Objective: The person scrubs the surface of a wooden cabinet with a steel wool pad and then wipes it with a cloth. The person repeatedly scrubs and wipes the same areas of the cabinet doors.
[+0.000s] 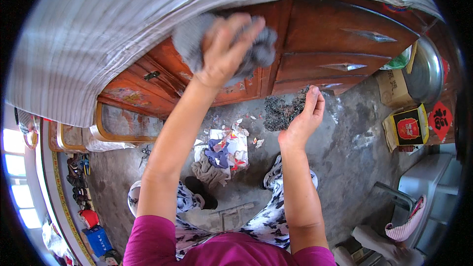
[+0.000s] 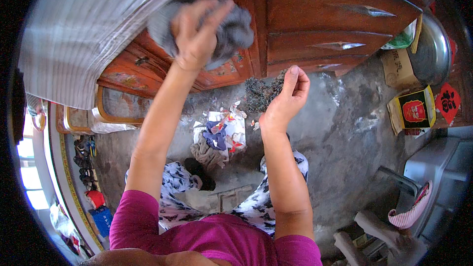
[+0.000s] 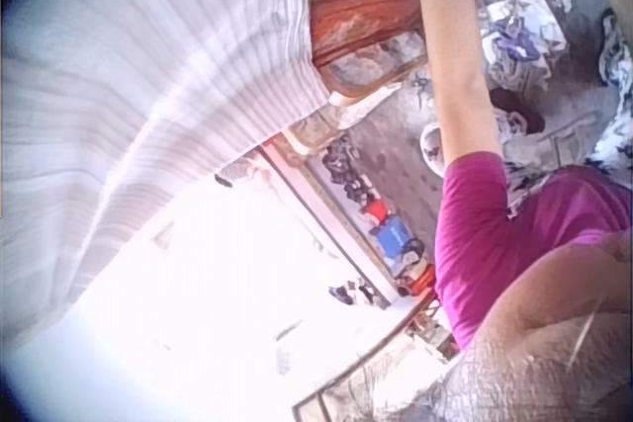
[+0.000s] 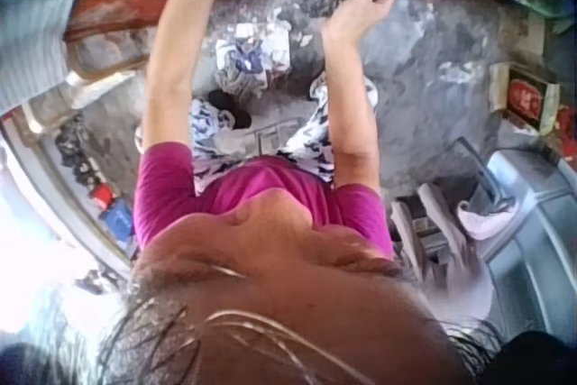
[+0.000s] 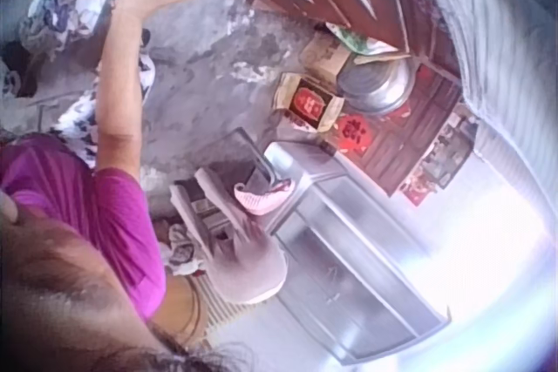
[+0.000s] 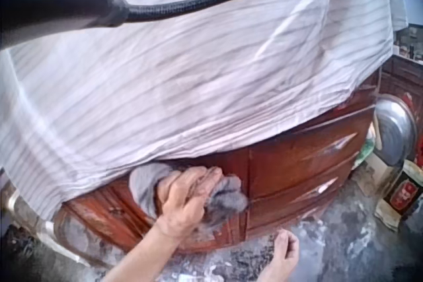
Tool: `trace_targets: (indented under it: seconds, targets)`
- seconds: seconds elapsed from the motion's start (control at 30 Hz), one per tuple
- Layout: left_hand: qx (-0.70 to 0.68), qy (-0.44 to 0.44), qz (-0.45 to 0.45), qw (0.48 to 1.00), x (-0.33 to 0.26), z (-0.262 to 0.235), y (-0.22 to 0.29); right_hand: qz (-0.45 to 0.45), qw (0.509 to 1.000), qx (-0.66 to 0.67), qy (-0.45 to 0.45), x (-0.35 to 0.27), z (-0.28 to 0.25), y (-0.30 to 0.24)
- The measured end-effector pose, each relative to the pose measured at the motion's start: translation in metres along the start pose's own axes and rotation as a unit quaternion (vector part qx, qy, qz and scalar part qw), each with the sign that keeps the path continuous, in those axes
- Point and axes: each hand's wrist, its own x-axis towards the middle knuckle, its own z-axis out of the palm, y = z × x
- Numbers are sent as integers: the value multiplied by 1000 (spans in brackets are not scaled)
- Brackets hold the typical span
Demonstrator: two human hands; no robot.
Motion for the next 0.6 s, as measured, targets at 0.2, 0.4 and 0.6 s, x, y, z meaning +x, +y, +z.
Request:
trace_targets:
  seconds: [0.2, 0.4, 0.6]
  targets:
    - [146, -205, 110, 962, -125, 30, 5, 24, 1000, 17, 1, -12, 6, 0]
    - [91, -525, 268, 803, -227, 32, 21, 81, 996, 31, 4, -6, 10, 19]
    - [-31, -77, 16, 996, -34, 17, 27, 36, 995, 81, 49, 8, 2, 10]
